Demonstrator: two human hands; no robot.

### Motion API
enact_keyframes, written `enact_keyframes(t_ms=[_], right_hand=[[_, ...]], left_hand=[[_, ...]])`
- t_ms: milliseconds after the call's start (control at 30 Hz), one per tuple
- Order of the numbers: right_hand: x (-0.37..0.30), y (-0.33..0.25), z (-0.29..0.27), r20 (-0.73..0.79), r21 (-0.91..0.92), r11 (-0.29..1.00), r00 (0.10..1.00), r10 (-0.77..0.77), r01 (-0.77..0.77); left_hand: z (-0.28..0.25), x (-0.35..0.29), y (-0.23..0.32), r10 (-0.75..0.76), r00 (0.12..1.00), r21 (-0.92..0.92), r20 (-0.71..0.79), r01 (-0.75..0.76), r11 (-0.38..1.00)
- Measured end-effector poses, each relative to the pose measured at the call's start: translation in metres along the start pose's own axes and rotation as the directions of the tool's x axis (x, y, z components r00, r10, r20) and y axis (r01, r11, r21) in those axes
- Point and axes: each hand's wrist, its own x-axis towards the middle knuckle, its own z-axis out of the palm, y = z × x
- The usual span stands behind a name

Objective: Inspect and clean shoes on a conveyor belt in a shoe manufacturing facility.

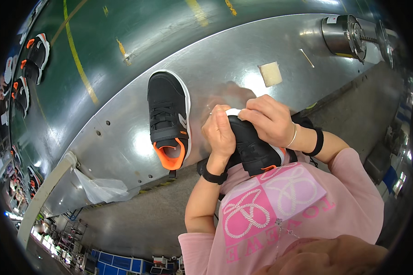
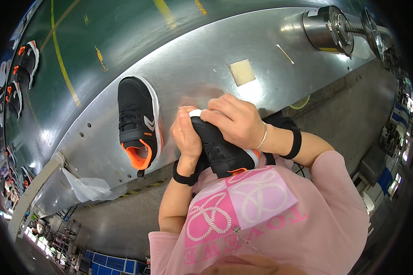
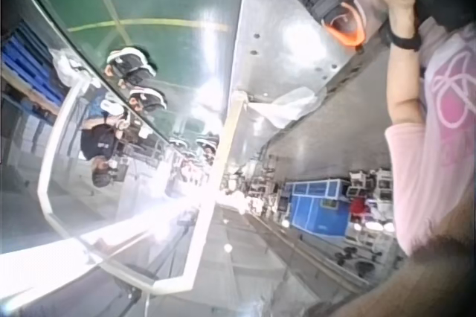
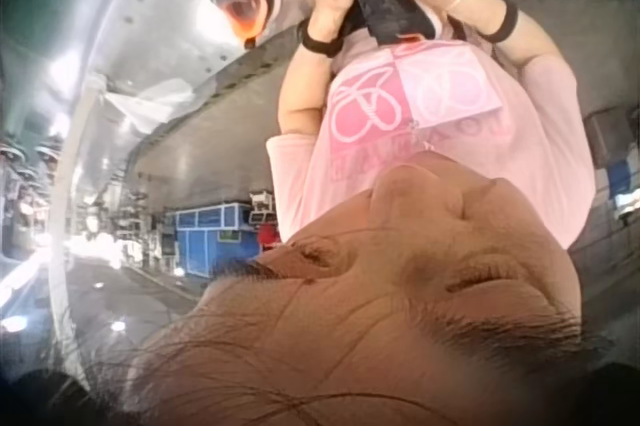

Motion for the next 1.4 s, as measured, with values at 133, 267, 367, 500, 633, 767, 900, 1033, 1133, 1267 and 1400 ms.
enact_keyframes(t_ms=[133,267,367,500,633,767,900,1033,1133,1267,1400], right_hand=[[-0.016,0.001,-0.011,0.045,-0.028,0.999,0.999,0.016,-0.015],[-0.009,0.002,-0.01,0.058,-0.043,0.999,0.998,0.009,-0.007],[-0.003,0.0,-0.005,0.038,-0.037,0.999,0.999,0.0,0.001],[-0.02,0.003,-0.013,0.048,-0.036,0.999,0.999,0.016,-0.014],[-0.01,0.003,-0.009,0.038,-0.024,1.0,0.999,0.005,-0.004],[-0.004,0.0,-0.003,-0.002,-0.009,1.0,1.0,0.015,-0.015],[-0.019,-0.001,-0.014,0.052,-0.014,0.999,0.997,0.051,-0.05],[-0.006,0.0,-0.002,0.007,0.013,0.999,0.999,0.032,-0.032],[-0.014,0.002,-0.006,0.019,0.021,0.998,0.998,0.065,-0.066],[-0.022,-0.001,-0.015,0.036,0.006,0.998,0.997,0.064,-0.065],[-0.006,0.002,-0.002,-0.021,0.019,0.998,0.998,0.054,-0.053]], left_hand=[[0.001,0.001,-0.002,0.037,0.999,-0.004,0.021,-0.037,0.999],[-0.001,-0.001,0.003,-0.011,0.999,0.019,0.041,0.01,1.0],[0.0,0.0,0.001,-0.004,0.999,0.018,0.039,0.003,1.0],[0.002,0.0,-0.002,0.015,0.999,-0.005,0.04,-0.015,1.0],[0.001,0.001,-0.001,0.03,0.999,0.013,0.024,-0.03,0.999],[0.001,0.001,-0.002,0.025,0.999,0.01,0.025,-0.026,1.0],[0.002,-0.001,-0.002,0.033,0.999,0.021,0.035,-0.033,0.999],[0.001,-0.002,-0.001,0.027,1.0,0.026,0.006,-0.027,0.999],[0.002,0.0,-0.003,0.015,1.0,0.007,0.025,-0.015,1.0],[0.001,0.001,0.0,0.028,0.999,0.016,0.018,-0.028,0.999],[0.0,0.003,0.003,-0.016,1.0,-0.003,0.019,0.016,1.0]])
